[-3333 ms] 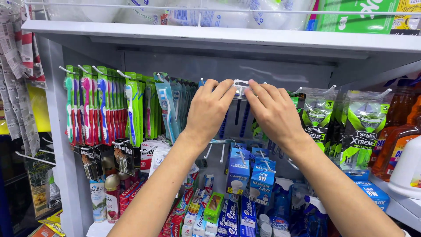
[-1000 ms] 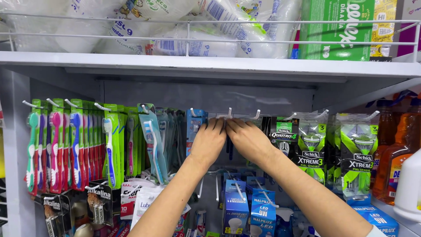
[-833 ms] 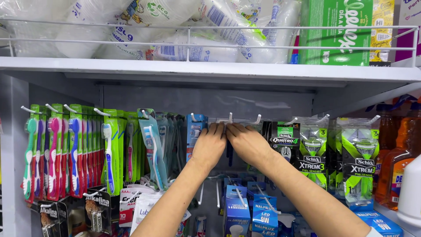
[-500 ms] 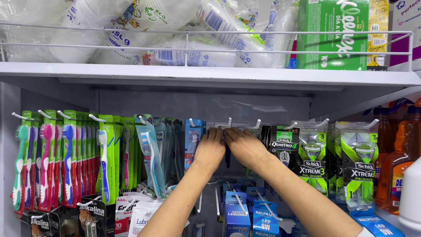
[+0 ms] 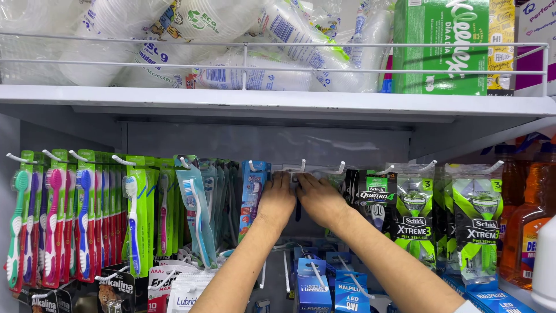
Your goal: The person repeatedly takes small packaged items from a red shopping basket and hangs them on hooks on a store shelf. The person handles multiple items one at a time, placing them on the display rack in the personal care aisle.
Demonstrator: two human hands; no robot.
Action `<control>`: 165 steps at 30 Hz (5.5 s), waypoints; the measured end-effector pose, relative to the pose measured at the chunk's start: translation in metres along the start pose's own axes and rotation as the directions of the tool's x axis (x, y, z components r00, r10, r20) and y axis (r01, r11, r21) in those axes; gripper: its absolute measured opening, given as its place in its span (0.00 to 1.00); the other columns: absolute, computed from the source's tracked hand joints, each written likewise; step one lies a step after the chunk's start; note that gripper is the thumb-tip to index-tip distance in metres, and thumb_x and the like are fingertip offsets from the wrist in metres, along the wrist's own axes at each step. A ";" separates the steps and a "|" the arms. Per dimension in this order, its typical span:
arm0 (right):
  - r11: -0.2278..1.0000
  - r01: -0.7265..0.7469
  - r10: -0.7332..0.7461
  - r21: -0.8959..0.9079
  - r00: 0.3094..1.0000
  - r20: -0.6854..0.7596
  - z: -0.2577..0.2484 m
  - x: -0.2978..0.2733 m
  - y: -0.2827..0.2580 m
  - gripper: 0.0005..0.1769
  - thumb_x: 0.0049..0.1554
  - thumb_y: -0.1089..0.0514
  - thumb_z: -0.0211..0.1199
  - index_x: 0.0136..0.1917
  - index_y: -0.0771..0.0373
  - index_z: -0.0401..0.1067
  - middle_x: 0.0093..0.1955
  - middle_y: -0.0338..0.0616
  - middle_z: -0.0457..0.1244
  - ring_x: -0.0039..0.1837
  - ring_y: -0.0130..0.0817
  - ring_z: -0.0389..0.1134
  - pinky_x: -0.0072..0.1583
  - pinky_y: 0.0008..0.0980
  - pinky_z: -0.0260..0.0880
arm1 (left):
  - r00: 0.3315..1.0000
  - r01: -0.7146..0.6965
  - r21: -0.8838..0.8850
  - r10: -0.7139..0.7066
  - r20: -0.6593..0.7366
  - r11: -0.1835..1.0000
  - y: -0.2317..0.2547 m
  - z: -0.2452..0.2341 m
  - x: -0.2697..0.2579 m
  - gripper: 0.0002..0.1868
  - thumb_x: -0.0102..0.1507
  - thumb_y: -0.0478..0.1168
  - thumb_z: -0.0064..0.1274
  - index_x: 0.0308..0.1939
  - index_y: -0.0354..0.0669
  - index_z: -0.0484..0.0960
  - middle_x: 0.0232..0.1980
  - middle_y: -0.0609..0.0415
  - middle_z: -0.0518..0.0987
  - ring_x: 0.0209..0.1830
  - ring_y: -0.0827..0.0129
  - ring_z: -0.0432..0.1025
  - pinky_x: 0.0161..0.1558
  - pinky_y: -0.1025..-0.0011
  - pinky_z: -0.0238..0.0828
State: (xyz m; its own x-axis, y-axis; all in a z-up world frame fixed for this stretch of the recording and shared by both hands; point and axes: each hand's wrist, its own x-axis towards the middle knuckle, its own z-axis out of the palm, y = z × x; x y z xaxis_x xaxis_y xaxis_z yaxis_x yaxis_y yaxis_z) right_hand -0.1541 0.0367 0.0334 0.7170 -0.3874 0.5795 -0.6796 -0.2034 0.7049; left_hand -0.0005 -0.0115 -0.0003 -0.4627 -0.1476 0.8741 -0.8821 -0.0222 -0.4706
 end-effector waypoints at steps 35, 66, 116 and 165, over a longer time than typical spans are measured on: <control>0.999 0.013 -0.006 0.051 0.989 -0.145 -0.032 -0.044 -0.016 0.22 0.56 0.63 0.64 0.64 0.55 0.75 0.73 0.55 0.58 0.73 0.50 0.60 0.60 0.45 0.68 | 0.995 -0.085 -0.047 0.082 -0.064 0.995 0.022 -0.025 -0.037 0.12 0.53 0.35 0.56 0.38 0.33 0.86 0.51 0.33 0.80 0.52 0.40 0.73 0.52 0.50 0.67; 0.844 -0.021 0.086 0.537 0.992 -0.096 -0.097 -0.155 -0.011 0.25 0.59 0.64 0.58 0.70 0.54 0.68 0.73 0.48 0.58 0.75 0.45 0.59 0.61 0.40 0.69 | 0.976 0.035 -0.012 -0.031 0.218 0.999 0.043 -0.148 -0.081 0.16 0.58 0.35 0.62 0.50 0.41 0.83 0.50 0.46 0.82 0.56 0.54 0.75 0.54 0.62 0.71; 0.234 0.478 0.104 0.847 0.853 -0.511 -0.089 -0.189 -0.183 0.21 0.60 0.68 0.51 0.64 0.57 0.73 0.68 0.44 0.63 0.71 0.44 0.64 0.63 0.41 0.68 | 0.825 0.203 0.478 -0.412 0.386 0.854 0.066 -0.382 -0.242 0.06 0.59 0.40 0.58 0.40 0.50 0.80 0.40 0.56 0.79 0.40 0.63 0.75 0.40 0.68 0.71; -0.265 0.353 -0.233 0.897 0.880 -0.415 -0.052 -0.322 -0.413 0.17 0.62 0.61 0.60 0.64 0.58 0.75 0.64 0.47 0.67 0.67 0.49 0.67 0.61 0.45 0.67 | 0.368 0.502 0.529 -0.722 0.585 0.684 0.200 -0.440 -0.490 0.11 0.63 0.39 0.56 0.49 0.47 0.83 0.47 0.53 0.81 0.48 0.63 0.76 0.43 0.71 0.71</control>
State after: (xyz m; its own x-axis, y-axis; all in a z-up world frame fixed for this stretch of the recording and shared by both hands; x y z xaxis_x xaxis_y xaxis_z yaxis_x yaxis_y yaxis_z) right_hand -0.0958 0.2919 -0.4232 0.8532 0.0793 0.5156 0.2940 -0.8895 -0.3497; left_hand 0.0108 0.4916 -0.4701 0.5187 -0.6170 0.5918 -0.7889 -0.6122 0.0532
